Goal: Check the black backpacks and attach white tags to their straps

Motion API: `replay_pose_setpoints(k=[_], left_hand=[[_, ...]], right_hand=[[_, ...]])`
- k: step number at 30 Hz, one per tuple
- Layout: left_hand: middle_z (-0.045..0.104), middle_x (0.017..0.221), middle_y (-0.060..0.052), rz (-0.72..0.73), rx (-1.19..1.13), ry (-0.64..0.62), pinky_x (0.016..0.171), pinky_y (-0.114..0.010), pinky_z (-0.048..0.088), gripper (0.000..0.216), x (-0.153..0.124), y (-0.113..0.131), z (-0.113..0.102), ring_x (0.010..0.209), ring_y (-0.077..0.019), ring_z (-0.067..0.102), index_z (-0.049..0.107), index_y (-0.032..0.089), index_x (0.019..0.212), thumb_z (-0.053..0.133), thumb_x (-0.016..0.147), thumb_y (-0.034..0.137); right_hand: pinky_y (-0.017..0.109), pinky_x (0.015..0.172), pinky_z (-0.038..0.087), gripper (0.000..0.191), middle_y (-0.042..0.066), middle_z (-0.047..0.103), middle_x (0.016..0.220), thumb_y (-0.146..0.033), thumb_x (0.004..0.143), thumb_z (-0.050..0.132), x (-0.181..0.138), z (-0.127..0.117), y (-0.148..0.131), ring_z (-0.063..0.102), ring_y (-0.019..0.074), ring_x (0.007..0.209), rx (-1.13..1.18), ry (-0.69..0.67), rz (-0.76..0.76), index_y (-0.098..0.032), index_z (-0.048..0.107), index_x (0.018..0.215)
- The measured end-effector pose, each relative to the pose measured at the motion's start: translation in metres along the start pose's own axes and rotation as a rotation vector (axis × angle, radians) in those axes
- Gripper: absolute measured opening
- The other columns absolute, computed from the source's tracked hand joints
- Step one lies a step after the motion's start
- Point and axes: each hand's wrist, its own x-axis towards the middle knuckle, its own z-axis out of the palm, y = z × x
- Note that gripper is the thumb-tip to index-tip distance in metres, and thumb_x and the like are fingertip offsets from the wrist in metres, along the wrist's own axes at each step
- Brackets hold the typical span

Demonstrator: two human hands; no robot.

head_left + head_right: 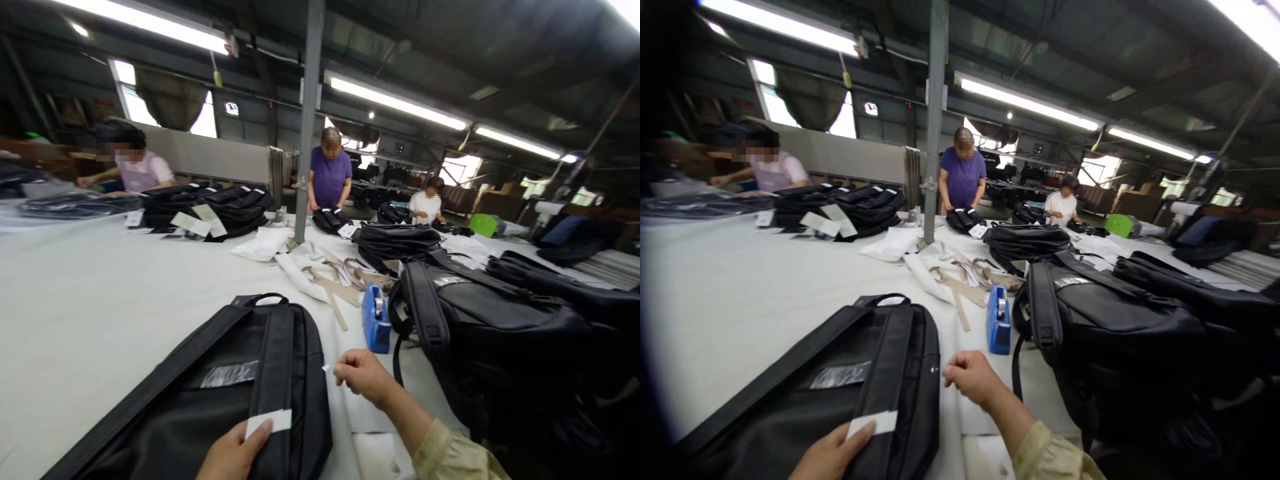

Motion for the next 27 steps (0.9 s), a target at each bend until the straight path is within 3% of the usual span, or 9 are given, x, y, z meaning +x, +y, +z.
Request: replay_pose_setpoints(k=[3,5,8,15,19,23,27], left_hand=[[0.078,0.091,-0.010,0.042,-0.033,-0.059,0.087,-0.039,0.054,0.049,-0.005,-0.009,0.002,0.096,-0.0337,0.071,0.073,0.015,0.093,0.075,0.066,0.056],[0.078,0.091,-0.011,0.055,-0.021,-0.051,0.083,-0.038,0.053,0.049,-0.008,-0.009,0.004,0.093,-0.0331,0.071,0.073,0.013,0.095,0.074,0.068,0.055],[0.078,0.092,-0.012,0.078,-0.021,-0.049,0.080,-0.037,0.052,0.050,-0.011,-0.006,0.006,0.091,-0.0334,0.071,0.073,0.012,0.095,0.074,0.067,0.054],[0.077,0.085,-0.011,0.101,-0.077,-0.045,0.081,-0.039,0.053,0.053,-0.011,-0.008,0.008,0.092,-0.0348,0.070,0.073,0.012,0.092,0.077,0.063,0.056],[0.077,0.086,-0.011,0.074,-0.133,-0.059,0.083,-0.039,0.054,0.058,-0.013,-0.008,0.008,0.095,-0.0351,0.070,0.073,0.012,0.093,0.077,0.062,0.061],[0.077,0.087,-0.011,0.088,-0.020,0.017,0.082,-0.036,0.053,0.061,-0.014,-0.003,0.010,0.096,-0.0340,0.070,0.074,0.011,0.093,0.072,0.067,0.066],[0.078,0.092,-0.012,0.064,0.000,0.022,0.076,-0.035,0.055,0.061,-0.013,-0.002,0.009,0.094,-0.0329,0.071,0.073,0.011,0.095,0.073,0.065,0.064]], right_hand=[[0.020,0.053,0.038,0.010,-0.002,0.063,0.058,-0.022,0.070,0.063,-0.010,0.047,-0.031,0.051,0.0089,0.053,0.054,-0.267,-0.072,-0.015,0.069,0.067],[0.020,0.054,0.039,0.009,-0.003,0.062,0.057,-0.023,0.068,0.066,-0.010,0.070,-0.042,0.053,0.0096,0.054,-0.022,-0.315,-0.058,-0.015,0.071,0.067],[0.021,0.052,0.039,0.008,-0.003,0.060,0.054,-0.023,0.065,0.069,-0.005,0.089,-0.044,0.052,0.0103,0.053,-0.207,-0.269,0.044,-0.016,0.072,0.065],[0.021,0.047,0.036,0.011,-0.001,0.062,0.055,-0.027,0.062,0.070,-0.004,0.093,-0.044,0.053,0.0118,0.052,-0.483,-0.163,0.154,-0.018,0.075,0.064],[0.022,0.046,0.035,0.015,0.000,0.062,0.054,-0.032,0.061,0.073,-0.005,0.098,-0.047,0.053,0.0115,0.052,-0.505,-0.129,0.168,-0.017,0.074,0.062],[0.022,0.047,0.033,0.024,0.000,0.062,0.054,-0.040,0.064,0.074,-0.005,0.100,-0.043,0.053,0.0110,0.053,-0.501,-0.093,0.147,-0.016,0.074,0.062],[0.021,0.046,0.034,0.014,-0.002,0.057,0.050,-0.029,0.065,0.072,-0.008,0.095,-0.039,0.049,0.0094,0.049,-0.366,-0.137,0.156,-0.016,0.071,0.059]])
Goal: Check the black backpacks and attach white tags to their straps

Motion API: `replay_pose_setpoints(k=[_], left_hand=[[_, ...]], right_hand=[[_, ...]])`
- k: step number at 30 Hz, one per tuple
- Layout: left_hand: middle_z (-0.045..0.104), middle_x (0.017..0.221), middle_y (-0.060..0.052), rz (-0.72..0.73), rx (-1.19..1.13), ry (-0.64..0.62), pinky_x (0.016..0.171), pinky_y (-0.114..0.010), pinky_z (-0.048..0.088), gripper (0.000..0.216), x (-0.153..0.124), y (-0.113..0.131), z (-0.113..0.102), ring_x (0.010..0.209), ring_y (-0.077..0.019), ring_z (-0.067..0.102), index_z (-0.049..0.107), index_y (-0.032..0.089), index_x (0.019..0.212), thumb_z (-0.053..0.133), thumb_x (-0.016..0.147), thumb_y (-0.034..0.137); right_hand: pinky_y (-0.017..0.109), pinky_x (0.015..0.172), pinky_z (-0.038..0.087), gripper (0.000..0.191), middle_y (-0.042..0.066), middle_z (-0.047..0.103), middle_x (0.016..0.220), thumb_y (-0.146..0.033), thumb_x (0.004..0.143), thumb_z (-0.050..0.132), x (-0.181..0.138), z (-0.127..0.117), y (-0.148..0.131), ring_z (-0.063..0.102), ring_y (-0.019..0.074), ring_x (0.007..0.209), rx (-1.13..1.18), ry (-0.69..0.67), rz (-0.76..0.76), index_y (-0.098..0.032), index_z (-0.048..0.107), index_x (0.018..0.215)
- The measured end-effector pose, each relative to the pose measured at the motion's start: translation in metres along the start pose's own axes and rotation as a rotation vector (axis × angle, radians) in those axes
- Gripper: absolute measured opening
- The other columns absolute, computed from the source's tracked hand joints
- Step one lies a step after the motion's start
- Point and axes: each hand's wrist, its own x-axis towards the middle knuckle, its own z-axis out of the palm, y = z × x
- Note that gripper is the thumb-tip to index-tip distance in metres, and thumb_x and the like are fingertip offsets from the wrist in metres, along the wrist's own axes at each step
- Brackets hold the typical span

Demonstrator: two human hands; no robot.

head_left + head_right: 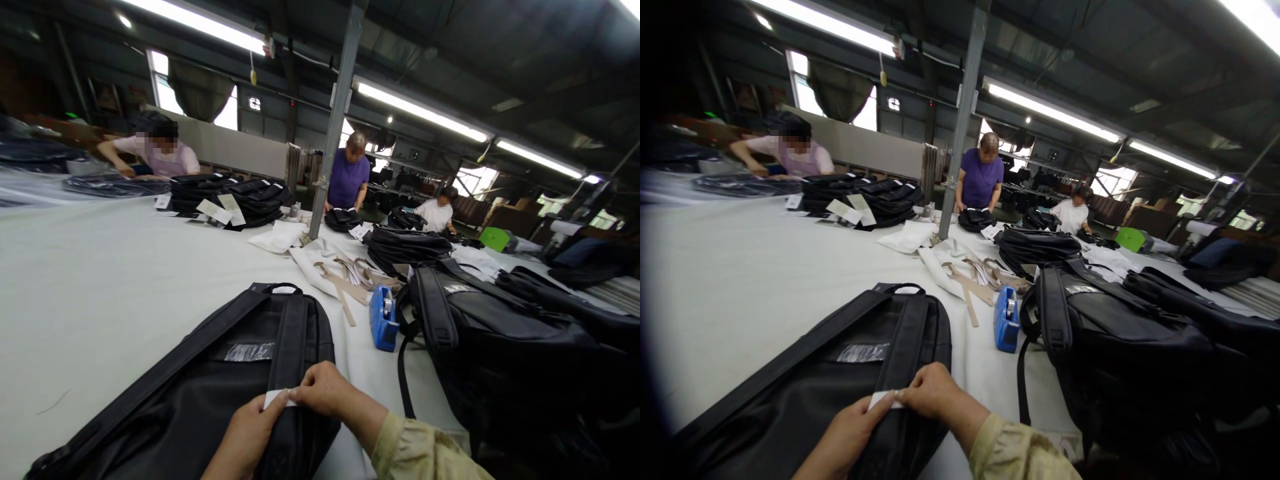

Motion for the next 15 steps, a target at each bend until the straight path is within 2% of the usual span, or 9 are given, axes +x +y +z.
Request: replay_pose_setpoints(k=[2,4,6,8,11,13,15], left_hand=[[0.078,0.091,-0.012,-0.015,-0.015,0.007,0.073,-0.034,0.055,0.059,0.000,0.000,0.000,0.090,-0.0322,0.071,0.073,0.011,0.092,0.075,0.062,0.062],[0.078,0.085,-0.011,-0.032,-0.051,0.004,0.072,-0.033,0.056,0.055,-0.001,0.001,-0.001,0.087,-0.0315,0.071,0.073,0.012,0.088,0.078,0.060,0.059],[0.077,0.079,-0.010,-0.081,-0.116,-0.018,0.072,-0.034,0.057,0.049,-0.001,0.002,-0.001,0.084,-0.0311,0.072,0.073,0.013,0.085,0.082,0.058,0.053],[0.077,0.078,-0.009,-0.154,-0.211,-0.050,0.072,-0.035,0.058,0.043,0.001,0.002,-0.002,0.081,-0.0310,0.073,0.072,0.015,0.086,0.083,0.060,0.047],[0.077,0.080,-0.011,-0.257,-0.357,-0.091,0.071,-0.041,0.061,0.037,0.003,0.001,-0.005,0.078,-0.0321,0.073,0.072,0.016,0.091,0.083,0.065,0.039],[0.077,0.079,-0.012,-0.301,-0.407,-0.111,0.070,-0.044,0.061,0.035,0.004,0.002,-0.007,0.076,-0.0331,0.073,0.072,0.015,0.093,0.082,0.067,0.036],[0.077,0.078,-0.012,-0.320,-0.416,-0.122,0.071,-0.044,0.061,0.033,0.003,0.003,-0.008,0.075,-0.0331,0.073,0.072,0.015,0.094,0.081,0.069,0.035]], right_hand=[[0.021,0.044,0.034,0.007,-0.004,0.053,0.047,-0.019,0.066,0.066,-0.002,-0.003,0.004,0.044,0.0084,0.044,0.133,-0.085,0.039,-0.017,0.070,0.061],[0.021,0.041,0.033,0.010,-0.006,0.052,0.046,-0.014,0.065,0.061,-0.003,-0.004,0.009,0.040,0.0084,0.040,0.242,-0.147,0.094,-0.018,0.070,0.063],[0.021,0.041,0.033,0.011,-0.005,0.054,0.046,-0.014,0.065,0.061,-0.003,-0.004,0.017,0.041,0.0091,0.039,0.244,-0.134,0.095,-0.018,0.070,0.063],[0.022,0.045,0.035,0.011,-0.003,0.059,0.049,-0.011,0.063,0.061,-0.004,-0.005,0.025,0.047,0.0106,0.044,0.120,-0.054,0.042,-0.018,0.070,0.062],[0.023,0.056,0.040,0.016,0.001,0.068,0.063,-0.008,0.064,0.059,-0.012,-0.011,0.030,0.060,0.0142,0.061,-0.079,0.186,-0.075,-0.018,0.071,0.065],[0.024,0.062,0.042,0.016,0.002,0.072,0.071,-0.012,0.069,0.058,-0.021,-0.016,0.026,0.063,0.0151,0.069,-0.071,0.327,-0.121,-0.019,0.073,0.071],[0.024,0.063,0.041,0.016,0.002,0.072,0.071,-0.021,0.076,0.058,-0.028,-0.017,0.019,0.063,0.0148,0.070,-0.006,0.344,-0.141,-0.019,0.074,0.073]])
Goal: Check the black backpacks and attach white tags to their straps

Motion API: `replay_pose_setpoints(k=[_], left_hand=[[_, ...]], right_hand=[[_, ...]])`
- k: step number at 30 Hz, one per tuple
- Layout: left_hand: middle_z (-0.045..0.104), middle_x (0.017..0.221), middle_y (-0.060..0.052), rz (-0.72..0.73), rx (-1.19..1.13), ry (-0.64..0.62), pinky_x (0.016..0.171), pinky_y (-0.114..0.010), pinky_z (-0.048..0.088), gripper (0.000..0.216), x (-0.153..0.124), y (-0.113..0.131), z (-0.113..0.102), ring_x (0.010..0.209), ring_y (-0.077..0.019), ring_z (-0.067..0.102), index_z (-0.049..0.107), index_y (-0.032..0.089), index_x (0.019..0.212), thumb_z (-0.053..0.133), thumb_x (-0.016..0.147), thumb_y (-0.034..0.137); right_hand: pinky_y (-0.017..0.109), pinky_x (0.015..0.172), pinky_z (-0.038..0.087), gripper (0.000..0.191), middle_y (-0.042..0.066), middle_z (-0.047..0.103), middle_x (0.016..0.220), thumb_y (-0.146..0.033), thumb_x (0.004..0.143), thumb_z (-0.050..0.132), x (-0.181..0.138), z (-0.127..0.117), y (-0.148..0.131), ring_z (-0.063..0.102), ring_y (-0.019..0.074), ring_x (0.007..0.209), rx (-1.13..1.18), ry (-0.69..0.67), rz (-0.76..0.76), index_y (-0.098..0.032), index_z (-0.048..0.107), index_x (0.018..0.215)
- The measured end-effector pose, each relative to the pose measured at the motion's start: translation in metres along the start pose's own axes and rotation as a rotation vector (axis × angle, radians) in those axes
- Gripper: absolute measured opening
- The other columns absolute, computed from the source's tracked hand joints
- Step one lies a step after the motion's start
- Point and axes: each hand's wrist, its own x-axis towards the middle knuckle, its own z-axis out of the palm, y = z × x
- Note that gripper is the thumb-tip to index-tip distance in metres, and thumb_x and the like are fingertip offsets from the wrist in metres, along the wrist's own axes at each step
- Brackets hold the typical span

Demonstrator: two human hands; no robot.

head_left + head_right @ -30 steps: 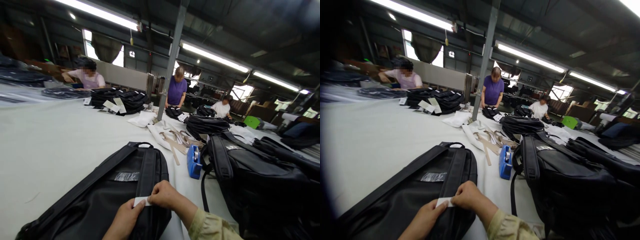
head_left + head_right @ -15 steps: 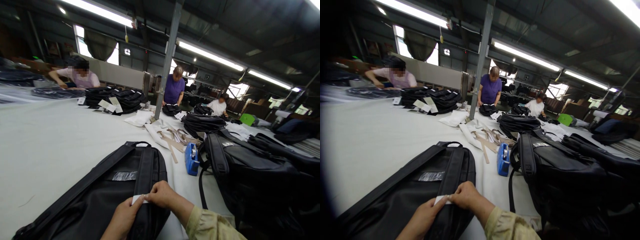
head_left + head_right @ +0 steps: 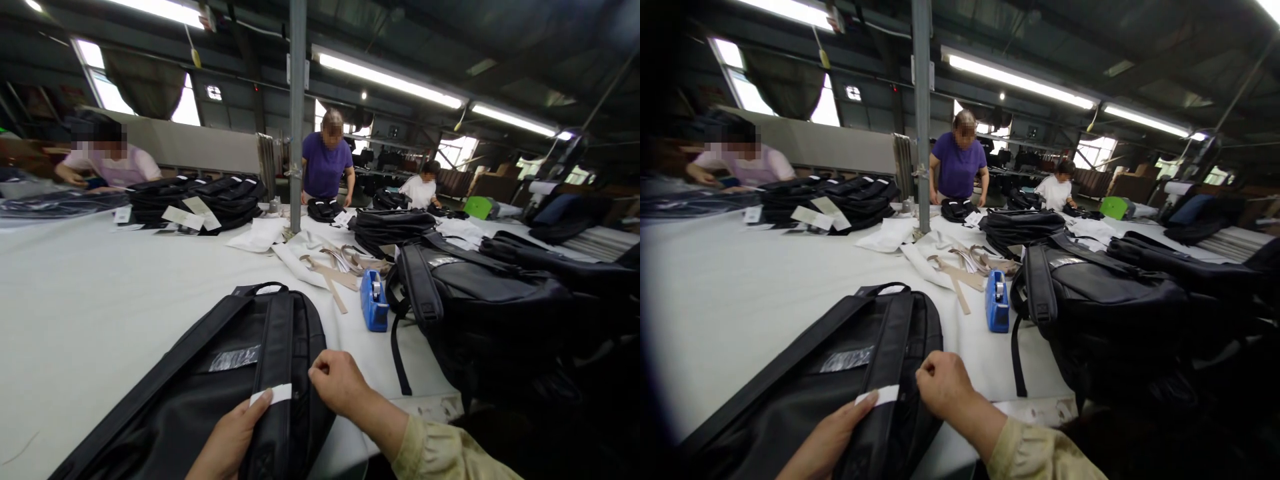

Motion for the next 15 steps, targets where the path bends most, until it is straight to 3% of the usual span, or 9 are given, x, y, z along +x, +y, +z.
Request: replay_pose_setpoints(k=[4,7,11,15], left_hand=[[0.077,0.079,-0.009,0.016,-0.003,-0.001,0.074,-0.039,0.061,0.031,-0.006,0.002,0.003,0.080,-0.0304,0.074,0.073,0.014,0.092,0.082,0.069,0.033],[0.077,0.080,-0.007,0.046,-0.010,-0.024,0.076,-0.035,0.060,0.037,-0.010,0.003,0.006,0.081,-0.0284,0.073,0.073,0.015,0.092,0.086,0.064,0.034],[0.077,0.079,-0.007,0.102,0.098,-0.054,0.074,-0.035,0.058,0.042,-0.012,0.003,0.007,0.077,-0.0279,0.072,0.074,0.016,0.091,0.085,0.064,0.047],[0.076,0.079,-0.008,0.209,0.195,-0.045,0.079,-0.034,0.054,0.046,-0.006,-0.002,0.004,0.082,-0.0273,0.070,0.073,0.015,0.086,0.080,0.065,0.055]], right_hand=[[0.026,0.056,0.033,0.030,0.000,0.058,0.053,-0.038,0.079,0.060,-0.005,0.013,-0.016,0.055,0.0139,0.059,0.006,-0.144,-0.006,-0.018,0.069,0.059],[0.026,0.050,0.028,0.035,-0.003,0.042,0.047,-0.045,0.072,0.069,-0.002,0.031,-0.025,0.045,0.0121,0.052,0.074,-0.197,0.139,-0.017,0.060,0.053],[0.024,0.044,0.027,0.027,-0.008,0.036,0.048,-0.034,0.068,0.073,0.003,0.051,-0.029,0.034,0.0090,0.044,0.414,-0.250,0.433,-0.020,0.052,0.058],[0.023,0.046,0.026,0.024,-0.008,0.036,0.049,-0.024,0.069,0.070,0.006,0.066,-0.017,0.033,0.0079,0.047,0.443,-0.185,0.346,-0.018,0.049,0.057]])
